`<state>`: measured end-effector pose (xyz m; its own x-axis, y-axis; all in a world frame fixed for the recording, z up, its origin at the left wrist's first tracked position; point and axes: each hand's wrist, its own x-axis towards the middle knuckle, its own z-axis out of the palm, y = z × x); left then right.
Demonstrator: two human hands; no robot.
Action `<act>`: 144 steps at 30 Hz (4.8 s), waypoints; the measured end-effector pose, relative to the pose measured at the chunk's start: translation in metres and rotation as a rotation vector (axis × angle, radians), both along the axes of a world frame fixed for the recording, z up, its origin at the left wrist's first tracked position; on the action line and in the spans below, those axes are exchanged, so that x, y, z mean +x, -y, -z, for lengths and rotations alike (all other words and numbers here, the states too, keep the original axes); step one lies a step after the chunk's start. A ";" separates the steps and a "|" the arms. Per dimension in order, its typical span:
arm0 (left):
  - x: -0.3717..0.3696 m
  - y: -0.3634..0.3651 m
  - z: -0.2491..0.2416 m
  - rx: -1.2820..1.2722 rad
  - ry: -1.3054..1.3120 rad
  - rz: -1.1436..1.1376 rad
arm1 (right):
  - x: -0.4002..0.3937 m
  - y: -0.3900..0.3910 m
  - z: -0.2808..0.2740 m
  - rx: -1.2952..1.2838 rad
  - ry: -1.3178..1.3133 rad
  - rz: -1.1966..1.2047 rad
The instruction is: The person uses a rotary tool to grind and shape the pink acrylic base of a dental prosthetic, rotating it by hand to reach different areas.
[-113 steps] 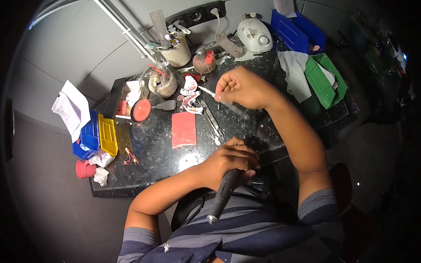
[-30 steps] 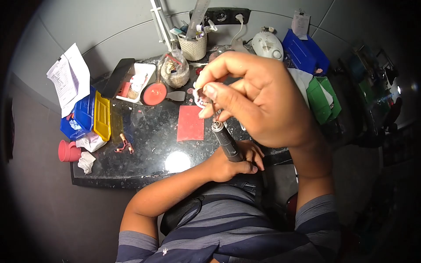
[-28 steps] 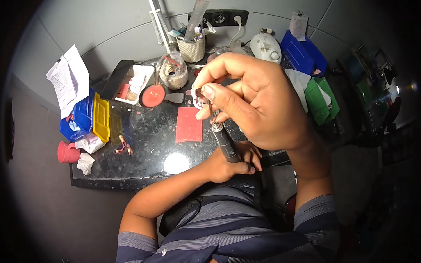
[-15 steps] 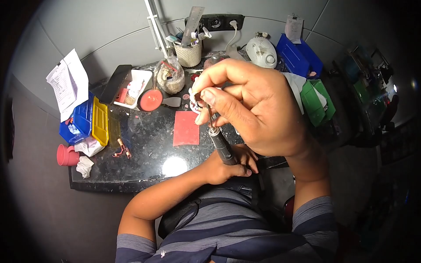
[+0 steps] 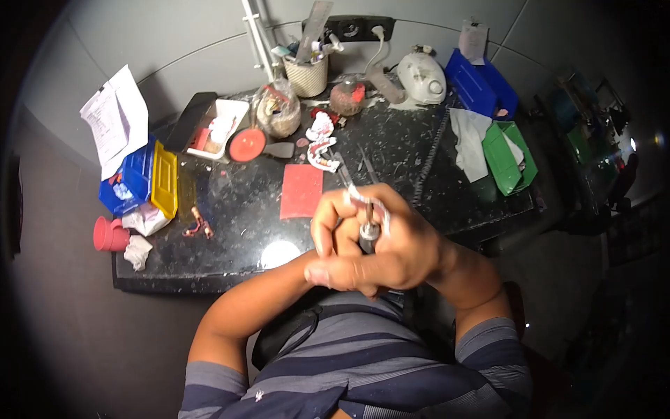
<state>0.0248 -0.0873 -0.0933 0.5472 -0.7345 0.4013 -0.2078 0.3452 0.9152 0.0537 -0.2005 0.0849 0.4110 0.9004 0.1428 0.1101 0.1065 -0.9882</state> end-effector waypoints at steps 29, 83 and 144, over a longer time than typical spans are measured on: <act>-0.021 -0.030 -0.086 0.305 0.420 -0.817 | 0.059 0.043 0.013 0.269 0.029 0.645; -0.129 -0.234 -0.025 0.941 0.256 -1.869 | 0.301 0.101 0.165 -0.381 1.010 1.215; -0.012 -0.105 -0.092 0.045 -0.009 -1.006 | 0.075 -0.017 0.058 -0.081 1.055 0.287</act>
